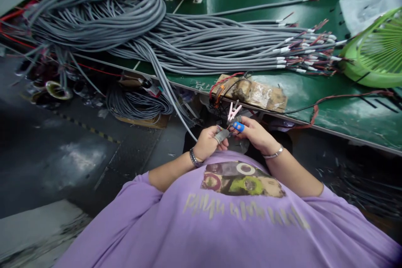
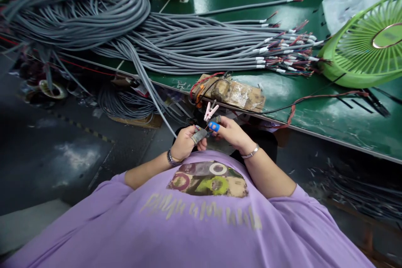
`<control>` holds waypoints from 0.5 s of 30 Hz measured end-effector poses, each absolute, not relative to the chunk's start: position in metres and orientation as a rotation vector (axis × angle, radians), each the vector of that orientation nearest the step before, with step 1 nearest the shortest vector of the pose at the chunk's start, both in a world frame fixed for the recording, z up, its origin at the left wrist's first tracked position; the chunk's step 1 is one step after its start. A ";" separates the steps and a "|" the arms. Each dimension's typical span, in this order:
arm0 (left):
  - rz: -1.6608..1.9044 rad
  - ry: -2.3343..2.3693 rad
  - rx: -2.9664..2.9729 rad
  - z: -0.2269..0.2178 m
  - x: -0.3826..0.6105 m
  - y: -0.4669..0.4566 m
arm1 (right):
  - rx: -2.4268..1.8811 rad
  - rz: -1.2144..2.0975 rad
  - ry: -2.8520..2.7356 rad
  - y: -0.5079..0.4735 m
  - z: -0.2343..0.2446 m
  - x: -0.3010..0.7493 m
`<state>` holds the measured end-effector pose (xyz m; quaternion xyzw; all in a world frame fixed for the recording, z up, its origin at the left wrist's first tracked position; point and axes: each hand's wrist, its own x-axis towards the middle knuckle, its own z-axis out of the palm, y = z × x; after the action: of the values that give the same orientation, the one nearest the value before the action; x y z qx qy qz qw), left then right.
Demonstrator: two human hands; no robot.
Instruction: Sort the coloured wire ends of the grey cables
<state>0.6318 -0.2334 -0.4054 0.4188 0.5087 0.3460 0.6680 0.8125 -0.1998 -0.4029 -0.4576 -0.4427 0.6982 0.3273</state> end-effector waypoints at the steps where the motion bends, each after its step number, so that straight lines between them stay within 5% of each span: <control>1: 0.806 1.147 0.948 -0.406 0.632 -0.234 | -1.203 1.879 -1.102 -0.201 -0.404 0.812; 15: 0.793 1.101 0.980 -0.399 0.628 -0.239 | -1.068 1.756 -1.099 -0.204 -0.400 0.789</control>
<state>0.6282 -0.2387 -0.3989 0.4349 0.4884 0.3519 0.6697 0.7894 -0.2037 -0.3995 -0.4209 -0.4333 0.6923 0.3946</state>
